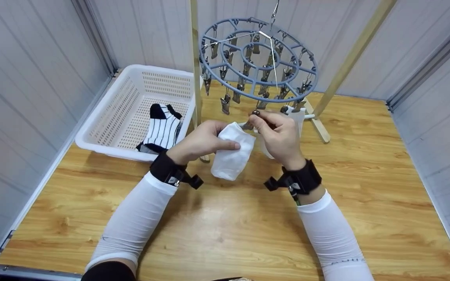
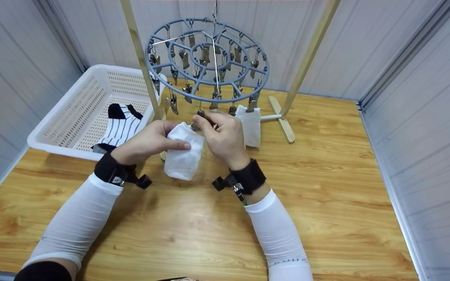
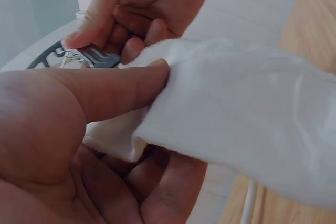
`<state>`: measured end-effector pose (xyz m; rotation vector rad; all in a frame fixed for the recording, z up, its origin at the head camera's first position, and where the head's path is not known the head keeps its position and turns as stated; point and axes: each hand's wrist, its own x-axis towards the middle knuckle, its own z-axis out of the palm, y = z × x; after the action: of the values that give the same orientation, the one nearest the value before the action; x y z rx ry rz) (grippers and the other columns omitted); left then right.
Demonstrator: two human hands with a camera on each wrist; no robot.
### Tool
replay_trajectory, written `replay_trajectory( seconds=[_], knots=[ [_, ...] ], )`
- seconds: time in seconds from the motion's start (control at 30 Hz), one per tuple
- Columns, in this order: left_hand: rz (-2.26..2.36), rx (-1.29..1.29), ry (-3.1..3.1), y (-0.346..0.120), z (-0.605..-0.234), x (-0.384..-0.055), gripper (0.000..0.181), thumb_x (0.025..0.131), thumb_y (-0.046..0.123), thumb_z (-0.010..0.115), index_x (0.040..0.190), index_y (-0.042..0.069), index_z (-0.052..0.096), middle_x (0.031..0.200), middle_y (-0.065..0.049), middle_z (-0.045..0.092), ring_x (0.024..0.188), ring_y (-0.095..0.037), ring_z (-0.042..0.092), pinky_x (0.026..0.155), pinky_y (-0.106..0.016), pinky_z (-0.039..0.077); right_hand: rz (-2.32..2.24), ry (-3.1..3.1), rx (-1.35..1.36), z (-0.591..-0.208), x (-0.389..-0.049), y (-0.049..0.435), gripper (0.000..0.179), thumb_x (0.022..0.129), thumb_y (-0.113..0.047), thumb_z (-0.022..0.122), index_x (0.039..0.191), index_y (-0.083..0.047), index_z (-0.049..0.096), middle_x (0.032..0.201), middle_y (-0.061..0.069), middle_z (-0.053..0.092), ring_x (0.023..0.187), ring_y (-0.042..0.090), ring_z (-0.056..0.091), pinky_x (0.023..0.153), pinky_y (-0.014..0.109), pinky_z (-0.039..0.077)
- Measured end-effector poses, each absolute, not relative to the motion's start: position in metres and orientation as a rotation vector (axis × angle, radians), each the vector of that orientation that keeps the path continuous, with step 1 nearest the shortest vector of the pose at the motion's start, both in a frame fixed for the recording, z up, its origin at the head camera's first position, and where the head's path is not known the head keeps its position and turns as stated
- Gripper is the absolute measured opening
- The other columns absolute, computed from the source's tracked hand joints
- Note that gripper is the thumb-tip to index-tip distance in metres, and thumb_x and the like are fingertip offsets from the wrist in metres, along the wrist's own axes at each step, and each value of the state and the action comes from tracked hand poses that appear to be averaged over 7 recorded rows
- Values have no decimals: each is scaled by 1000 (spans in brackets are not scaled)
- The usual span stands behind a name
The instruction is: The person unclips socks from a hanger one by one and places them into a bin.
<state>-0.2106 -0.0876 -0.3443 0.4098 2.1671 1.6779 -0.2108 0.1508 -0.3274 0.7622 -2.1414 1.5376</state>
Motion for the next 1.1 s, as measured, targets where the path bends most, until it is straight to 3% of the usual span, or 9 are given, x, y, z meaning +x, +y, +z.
replay_trajectory(
  seconds=[0.33, 0.67, 0.87, 1.1],
  knots=[
    [1689, 339, 2212, -116, -328, -206, 30, 94, 14, 90, 118, 1, 78, 106, -14, 79, 89, -28, 76, 77, -38, 67, 1391, -2165, 763, -323, -206, 147, 18, 99, -17, 87, 104, 0, 85, 86, 7, 77, 69, 15, 60, 62, 23, 48],
    [1775, 323, 2229, -142, -312, -201, 31, 96, 13, 88, 120, 0, 76, 106, -11, 76, 91, -22, 73, 77, -31, 63, 1147, -2104, 806, -314, -199, 150, 33, 92, -18, 94, 114, 5, 83, 90, 14, 76, 67, 20, 57, 64, 23, 43],
    [1745, 283, 2327, -163, -304, -199, 32, 95, 20, 90, 119, 3, 76, 109, -9, 76, 92, -21, 72, 77, -30, 62, 1144, -2017, 834, -308, -196, 149, 26, 93, -14, 92, 113, 1, 84, 95, 9, 80, 66, 21, 57, 65, 23, 40],
    [1813, 184, 2329, -189, -290, -205, 33, 97, 17, 89, 121, -1, 74, 105, -9, 77, 86, -19, 74, 74, -29, 65, 1142, -1860, 834, -298, -198, 156, 22, 92, -9, 90, 111, 1, 84, 95, 10, 81, 68, 27, 61, 65, 23, 44]
  ],
)
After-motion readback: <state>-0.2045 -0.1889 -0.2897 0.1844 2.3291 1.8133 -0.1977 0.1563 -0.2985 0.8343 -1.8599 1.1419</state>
